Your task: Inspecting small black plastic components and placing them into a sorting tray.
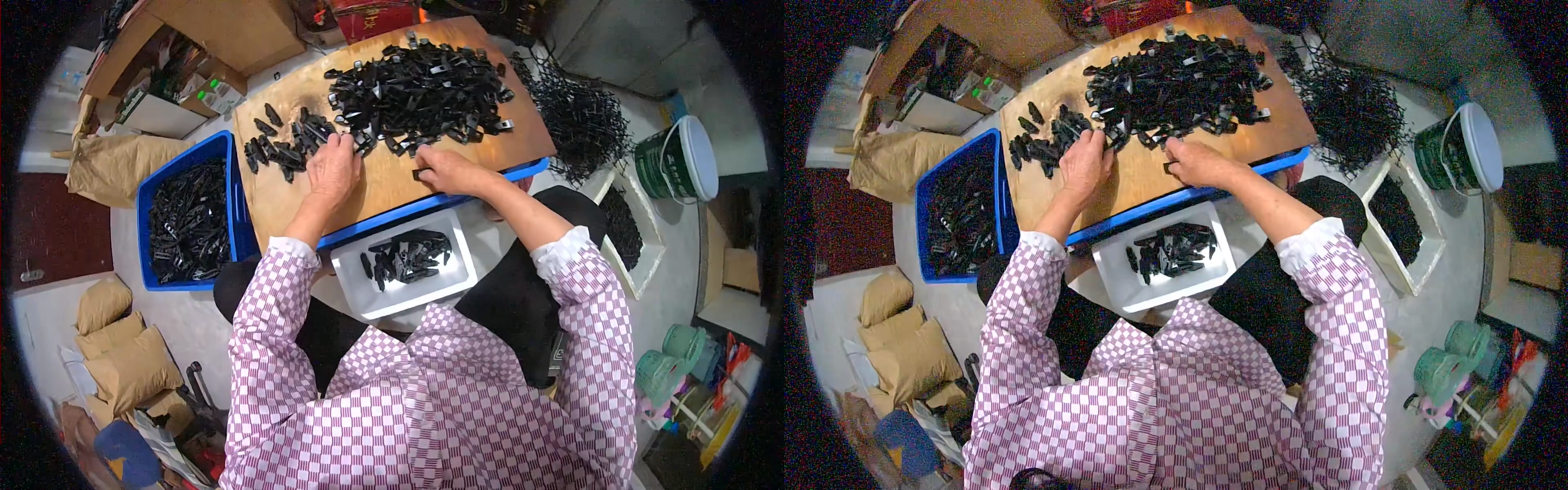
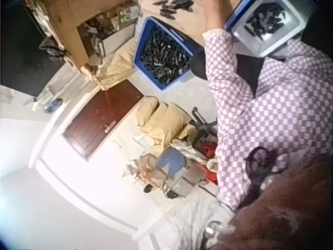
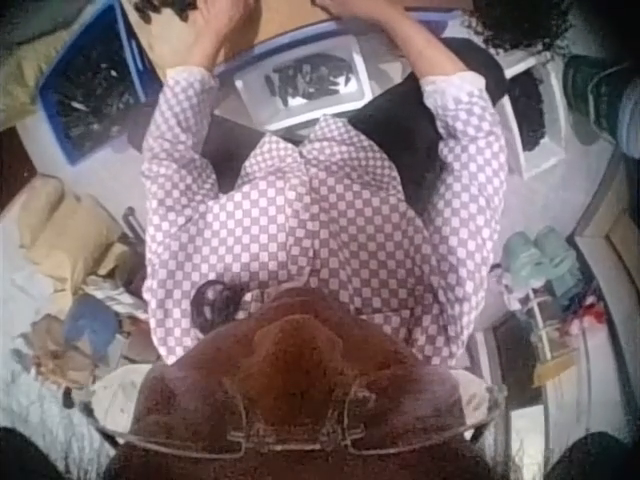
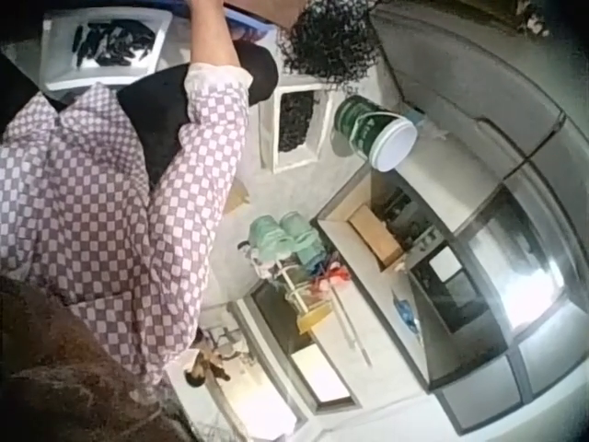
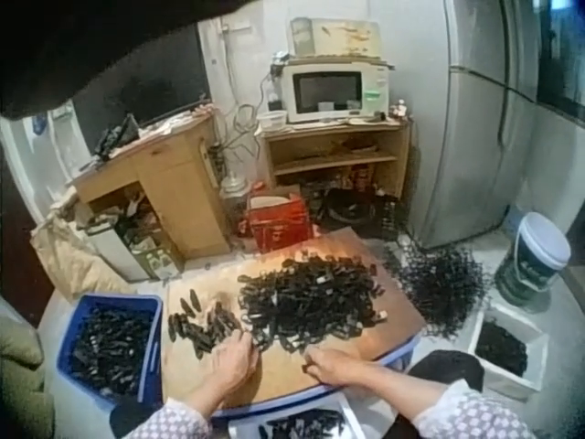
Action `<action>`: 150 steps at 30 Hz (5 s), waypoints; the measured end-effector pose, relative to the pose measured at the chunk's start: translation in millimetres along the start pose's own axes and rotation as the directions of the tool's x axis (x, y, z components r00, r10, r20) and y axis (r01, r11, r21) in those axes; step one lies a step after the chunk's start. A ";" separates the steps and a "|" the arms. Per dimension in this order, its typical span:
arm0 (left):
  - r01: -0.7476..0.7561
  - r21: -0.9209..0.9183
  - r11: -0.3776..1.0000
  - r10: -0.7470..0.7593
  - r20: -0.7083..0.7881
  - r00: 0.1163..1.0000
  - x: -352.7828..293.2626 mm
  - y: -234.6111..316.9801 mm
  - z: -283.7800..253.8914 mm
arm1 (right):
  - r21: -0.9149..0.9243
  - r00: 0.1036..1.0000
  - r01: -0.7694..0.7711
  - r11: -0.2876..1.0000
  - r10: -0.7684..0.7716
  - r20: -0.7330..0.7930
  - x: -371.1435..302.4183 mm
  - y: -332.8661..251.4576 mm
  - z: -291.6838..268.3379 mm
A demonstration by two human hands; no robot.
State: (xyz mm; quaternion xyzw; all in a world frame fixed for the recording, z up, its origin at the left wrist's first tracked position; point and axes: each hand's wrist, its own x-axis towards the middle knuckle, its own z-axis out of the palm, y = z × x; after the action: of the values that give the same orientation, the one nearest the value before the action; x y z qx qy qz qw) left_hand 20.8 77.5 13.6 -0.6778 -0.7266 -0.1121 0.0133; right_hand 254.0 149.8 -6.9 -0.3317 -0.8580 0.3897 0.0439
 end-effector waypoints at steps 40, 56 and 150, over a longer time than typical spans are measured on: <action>-0.109 -0.397 0.911 0.175 0.134 0.975 -61.1 -9.0 -15.1 | -0.283 0.957 0.286 0.915 -0.289 0.032 12.0 -40.7 10.3; -0.143 -0.396 0.907 0.207 0.123 0.971 -60.5 -10.1 -12.6 | -0.331 0.959 0.284 0.900 -0.260 0.116 8.0 -53.1 4.0; -0.022 -0.361 0.932 0.069 0.119 0.990 -45.4 -24.5 -8.0 | -0.467 0.948 0.246 0.850 -0.312 -0.068 30.6 -59.8 19.9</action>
State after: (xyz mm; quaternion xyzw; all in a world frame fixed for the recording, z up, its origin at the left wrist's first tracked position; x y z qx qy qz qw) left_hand -0.7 30.0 10.0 -0.6913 -0.6773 -0.1980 -0.1554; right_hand 191.6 127.1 15.5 -0.2311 -0.9586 0.1444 0.0824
